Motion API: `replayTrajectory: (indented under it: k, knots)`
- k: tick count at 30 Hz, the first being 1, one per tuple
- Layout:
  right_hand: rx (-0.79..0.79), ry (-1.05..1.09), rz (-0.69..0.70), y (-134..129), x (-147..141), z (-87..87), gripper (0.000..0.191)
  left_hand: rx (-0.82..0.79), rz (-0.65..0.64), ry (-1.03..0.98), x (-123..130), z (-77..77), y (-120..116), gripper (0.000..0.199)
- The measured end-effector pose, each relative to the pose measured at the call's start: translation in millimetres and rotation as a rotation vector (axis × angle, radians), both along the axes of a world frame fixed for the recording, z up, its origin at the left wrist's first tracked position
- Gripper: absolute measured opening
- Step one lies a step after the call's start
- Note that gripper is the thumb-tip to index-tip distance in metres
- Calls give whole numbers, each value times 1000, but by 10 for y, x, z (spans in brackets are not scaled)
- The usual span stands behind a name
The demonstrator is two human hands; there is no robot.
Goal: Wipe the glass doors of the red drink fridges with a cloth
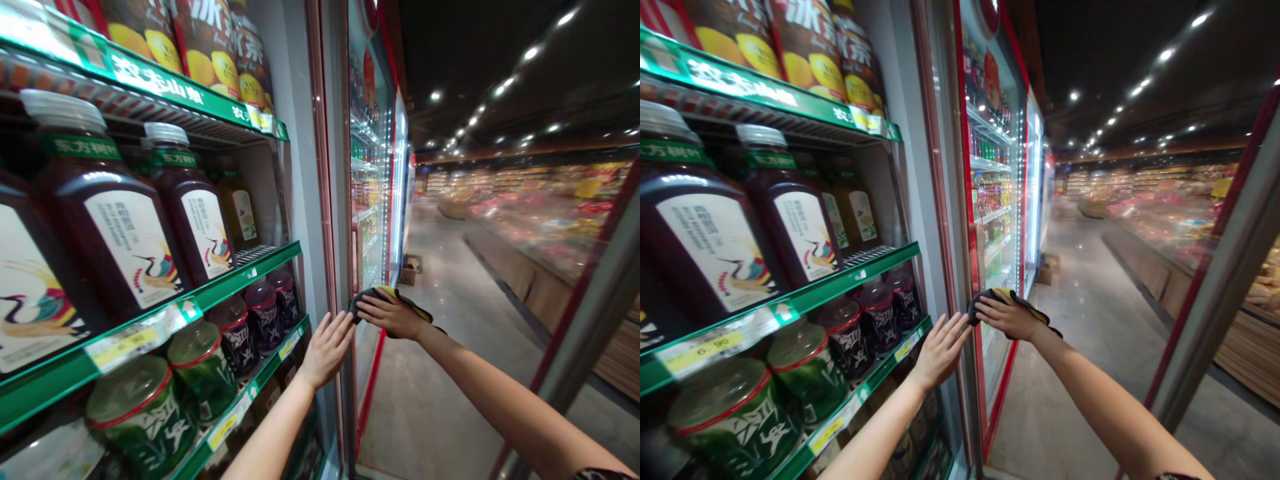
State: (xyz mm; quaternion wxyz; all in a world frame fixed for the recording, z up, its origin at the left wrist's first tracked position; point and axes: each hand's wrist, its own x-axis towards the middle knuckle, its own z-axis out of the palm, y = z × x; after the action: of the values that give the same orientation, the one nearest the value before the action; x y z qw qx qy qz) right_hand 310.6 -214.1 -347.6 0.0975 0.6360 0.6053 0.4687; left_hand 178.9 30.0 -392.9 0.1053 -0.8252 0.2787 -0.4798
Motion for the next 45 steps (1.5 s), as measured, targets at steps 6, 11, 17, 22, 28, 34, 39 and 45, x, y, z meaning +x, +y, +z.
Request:
replayTrajectory:
  k: [6, 11, 17, 22, 28, 34, 39, 45]
  knots:
    - [184, 39, -40, 214, 19, 170, 37, -14, 40, 23, 55, 58, -12, 61]
    - [-5, 19, -58, 151, 39, -39, 38, -3, 35, 25, 103, 66, -79, 61]
    - [256, 54, -204, 82, 8, 272, 49, -34, 39, 23, 211, 149, -205, 64]
    - [294, 76, -170, 112, -123, 4, 42, -54, -7, -25, 237, 215, -242, 64]
    - [264, 25, -185, -161, -25, 215, 45, -53, -58, -63, 366, 283, -345, 61]
    - [546, 0, -333, -551, -131, 37, 48, -11, -114, -66, 507, 300, -481, 61]
    - [335, -34, -287, -633, -60, 163, 43, 21, -149, -85, 617, 355, -615, 63]
    - [788, -66, -491, -1045, -24, 143, 47, 40, -176, -90, 773, 457, -817, 64]
